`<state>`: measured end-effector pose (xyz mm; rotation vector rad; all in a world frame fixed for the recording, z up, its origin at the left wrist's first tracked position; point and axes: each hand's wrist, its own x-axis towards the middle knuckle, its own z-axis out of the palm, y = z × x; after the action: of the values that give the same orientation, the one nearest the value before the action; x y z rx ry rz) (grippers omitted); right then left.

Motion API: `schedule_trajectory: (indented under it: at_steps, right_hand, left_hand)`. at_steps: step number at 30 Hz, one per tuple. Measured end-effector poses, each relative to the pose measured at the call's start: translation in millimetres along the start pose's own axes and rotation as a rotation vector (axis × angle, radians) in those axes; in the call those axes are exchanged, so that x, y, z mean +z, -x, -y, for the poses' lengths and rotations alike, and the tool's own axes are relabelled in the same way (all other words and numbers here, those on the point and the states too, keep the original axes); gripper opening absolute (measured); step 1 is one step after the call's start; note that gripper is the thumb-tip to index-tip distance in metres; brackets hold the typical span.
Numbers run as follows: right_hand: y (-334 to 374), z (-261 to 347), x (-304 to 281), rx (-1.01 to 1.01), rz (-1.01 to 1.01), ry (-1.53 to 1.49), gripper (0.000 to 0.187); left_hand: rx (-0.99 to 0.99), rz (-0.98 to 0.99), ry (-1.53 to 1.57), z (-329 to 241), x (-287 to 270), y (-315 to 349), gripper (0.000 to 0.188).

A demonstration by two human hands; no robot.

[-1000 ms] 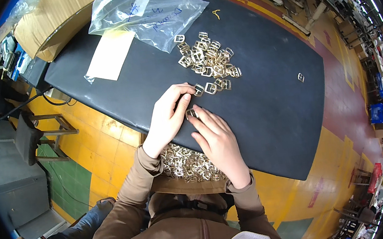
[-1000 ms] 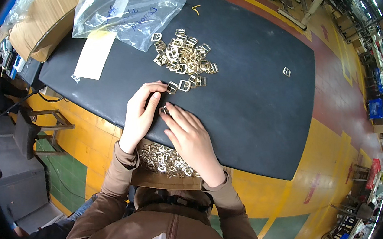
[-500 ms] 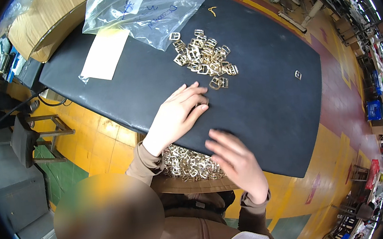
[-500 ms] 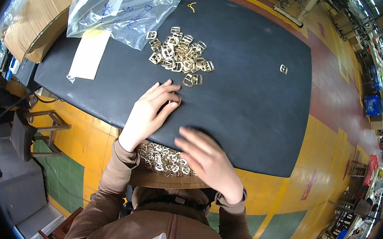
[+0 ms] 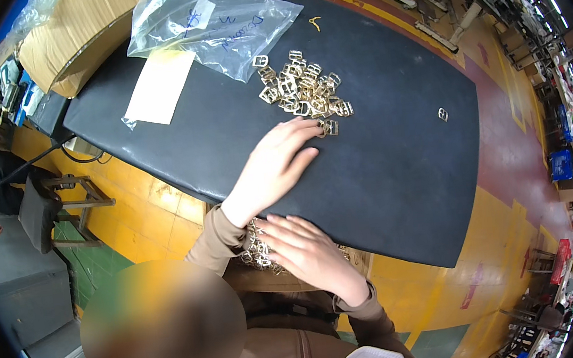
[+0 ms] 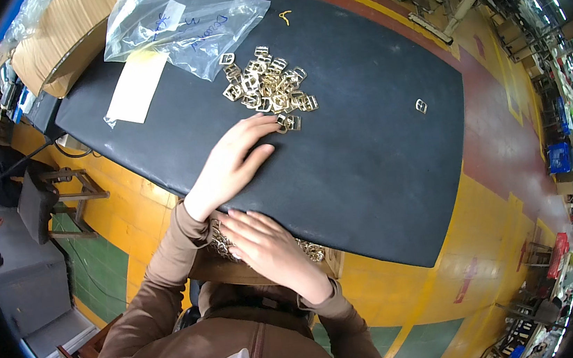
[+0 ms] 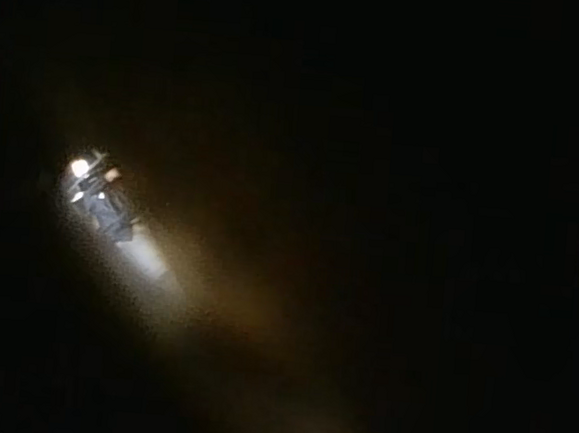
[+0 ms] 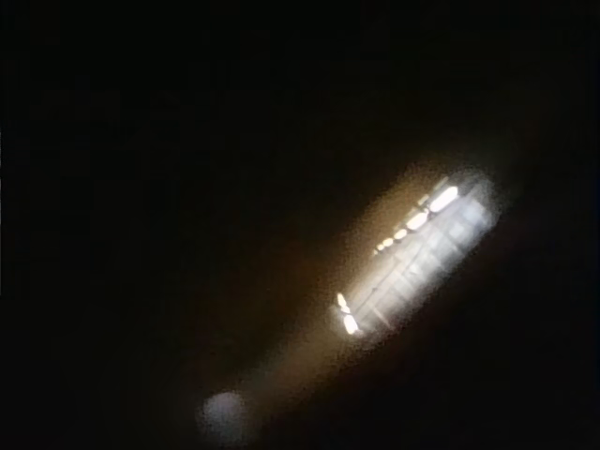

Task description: The person repeatedly picks up small metal buckles from a plastic bag and arranges them on a black work surface. They handle the buckles one at a time, placing them in small groups on the table.

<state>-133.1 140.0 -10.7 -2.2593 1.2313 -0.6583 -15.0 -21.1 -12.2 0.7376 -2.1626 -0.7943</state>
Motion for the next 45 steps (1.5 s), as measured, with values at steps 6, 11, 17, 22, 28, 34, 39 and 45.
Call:
schedule_trajectory:
  at_steps: [6, 11, 17, 22, 28, 34, 39, 45]
  right_hand:
    - [33, 7, -33, 0.059, -0.052, -0.106, 0.034]
    - [11, -35, -66, 0.311, -0.450, -0.085, 0.035]
    - [-30, -56, -42, 0.261, -0.249, 0.351, 0.052]
    - [-12, -29, -23, 0.103, -0.089, 0.202, 0.051]
    - [30, 0, -20, 0.063, 0.055, -0.081, 0.041]
    - [57, 2, -55, 0.193, -0.119, -0.249, 0.034]
    - [38, -31, -110, 0.232, -0.247, 0.052, 0.037]
    - [-40, -117, -122, 0.174, -0.292, 0.198, 0.035]
  left_hand:
    - [0.090, 0.108, -0.366, -12, 28, -10, 0.040]
    - [-0.014, 0.255, 0.015, -13, 7, 12, 0.030]
    - [-0.171, 0.120, 0.075, -14, -31, 30, 0.019]
    - [-0.108, 0.020, 0.016, 5, -34, -4, 0.022]
    - [0.050, 0.098, -0.512, 11, 19, -47, 0.048]
    - [0.088, 0.239, -0.428, 9, 11, -15, 0.054]
    - [0.060, 0.292, -0.320, -6, -5, 15, 0.044]
    - [-0.038, 0.149, -0.131, -4, -11, 18, 0.021]
